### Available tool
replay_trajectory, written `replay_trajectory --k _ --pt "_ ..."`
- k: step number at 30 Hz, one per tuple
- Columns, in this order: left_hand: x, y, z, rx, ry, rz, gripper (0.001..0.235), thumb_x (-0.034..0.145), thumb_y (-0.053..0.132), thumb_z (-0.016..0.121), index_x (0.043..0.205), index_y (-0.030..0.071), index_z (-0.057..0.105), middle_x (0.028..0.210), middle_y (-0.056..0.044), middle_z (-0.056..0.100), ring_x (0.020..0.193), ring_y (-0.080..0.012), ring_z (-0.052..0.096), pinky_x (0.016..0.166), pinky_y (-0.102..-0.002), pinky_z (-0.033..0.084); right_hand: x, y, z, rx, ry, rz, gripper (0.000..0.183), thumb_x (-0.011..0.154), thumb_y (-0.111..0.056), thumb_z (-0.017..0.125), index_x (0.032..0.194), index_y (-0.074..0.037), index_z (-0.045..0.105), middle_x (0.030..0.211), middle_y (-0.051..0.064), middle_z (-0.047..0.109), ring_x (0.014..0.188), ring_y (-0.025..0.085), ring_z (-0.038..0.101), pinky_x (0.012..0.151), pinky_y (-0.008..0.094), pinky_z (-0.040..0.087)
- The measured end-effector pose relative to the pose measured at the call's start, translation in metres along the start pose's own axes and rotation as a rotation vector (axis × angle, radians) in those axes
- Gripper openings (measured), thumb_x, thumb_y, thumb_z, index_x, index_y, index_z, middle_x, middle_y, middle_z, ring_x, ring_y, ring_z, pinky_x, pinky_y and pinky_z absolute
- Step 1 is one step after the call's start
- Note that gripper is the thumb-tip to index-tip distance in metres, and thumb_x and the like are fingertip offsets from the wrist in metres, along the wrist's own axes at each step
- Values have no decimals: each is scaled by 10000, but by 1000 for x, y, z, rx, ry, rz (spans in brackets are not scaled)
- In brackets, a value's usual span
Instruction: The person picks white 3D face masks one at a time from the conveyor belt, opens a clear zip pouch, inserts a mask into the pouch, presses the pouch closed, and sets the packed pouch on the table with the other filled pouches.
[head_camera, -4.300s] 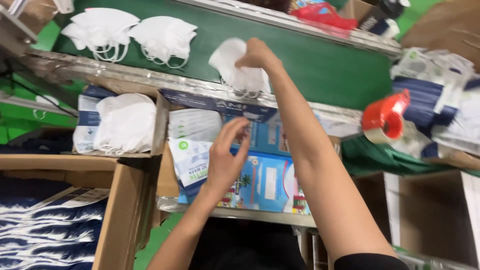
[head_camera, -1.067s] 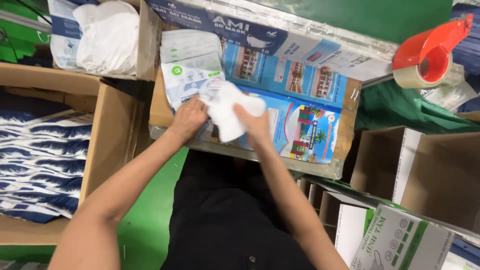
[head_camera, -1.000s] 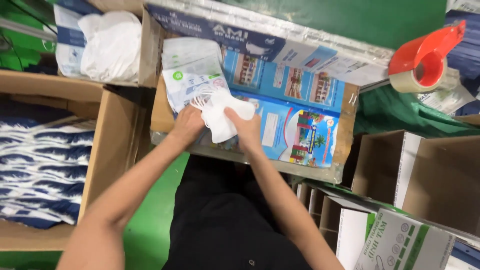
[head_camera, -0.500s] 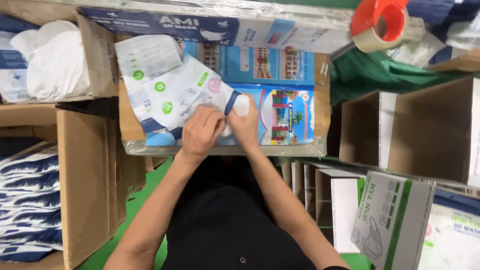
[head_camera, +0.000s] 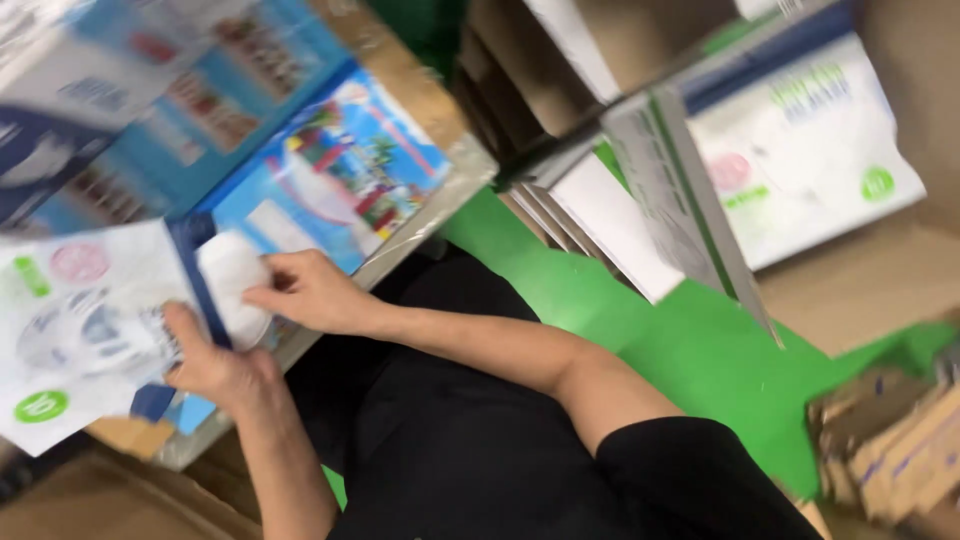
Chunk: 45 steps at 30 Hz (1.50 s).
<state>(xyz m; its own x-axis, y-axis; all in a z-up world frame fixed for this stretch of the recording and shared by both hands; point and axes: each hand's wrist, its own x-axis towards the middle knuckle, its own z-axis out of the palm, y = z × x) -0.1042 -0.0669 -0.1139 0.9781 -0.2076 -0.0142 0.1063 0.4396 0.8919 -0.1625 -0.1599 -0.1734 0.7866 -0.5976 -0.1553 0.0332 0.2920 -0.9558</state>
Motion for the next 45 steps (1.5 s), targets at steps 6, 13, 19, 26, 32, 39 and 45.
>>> replay_trajectory --k 6,13,19,26,32,39,45 --pt "-49 -15 18 -92 -374 -584 407 1129 113 646 1446 -102 507 1281 -164 668 1127 -218 701 1037 -365 592 20 -71 -56 -304 212 -488 219 855 -171 828 1060 -100 797 1397 52 580 1308 234 579 1131 398 471" --pt "-23 106 97 1196 -671 599 184 1109 -89 680 1284 -36 671 1205 -181 724 1094 -259 718 973 -324 563 0 -127 -113 -264 -202 -577 237 875 -148 851 1105 -180 806 1713 39 308 1491 350 461 1193 452 508" --pt "-10 93 92 1158 -904 546 269 939 -35 820 1185 22 727 1085 -138 751 945 -212 738 817 -270 554 -1 -147 -99 -659 -385 -490 118 913 -156 792 985 -79 742 1369 55 608 1261 255 626 995 344 556" --pt "-3 71 44 775 -170 271 45 1088 42 691 1089 -2 698 824 -30 618 691 -76 526 646 -224 430 12 -154 -105 -177 -241 -336 202 980 -50 694 1177 -26 732 1154 68 665 1081 185 637 939 317 510" --pt "-8 75 60 866 -228 119 148 951 104 742 941 7 630 763 -15 577 634 -132 518 598 -315 445 16 -178 -79 201 -181 -239 494 978 56 624 1456 -41 542 1197 56 666 1121 125 615 1033 272 474" --pt "20 37 32 1145 -382 555 590 899 212 848 1398 70 568 1392 -147 612 1321 -396 577 1140 -513 465 68 -160 -63 -457 -89 -341 601 881 -16 719 1441 -46 504 1188 46 644 1087 148 633 946 256 529" --pt "53 38 -82 1560 -444 465 885 712 251 813 1509 133 447 1589 -114 362 1475 -426 237 1155 -654 184 187 -218 54 -680 -261 -841 234 987 -20 673 1220 -47 677 1174 103 697 1101 222 702 927 321 577"
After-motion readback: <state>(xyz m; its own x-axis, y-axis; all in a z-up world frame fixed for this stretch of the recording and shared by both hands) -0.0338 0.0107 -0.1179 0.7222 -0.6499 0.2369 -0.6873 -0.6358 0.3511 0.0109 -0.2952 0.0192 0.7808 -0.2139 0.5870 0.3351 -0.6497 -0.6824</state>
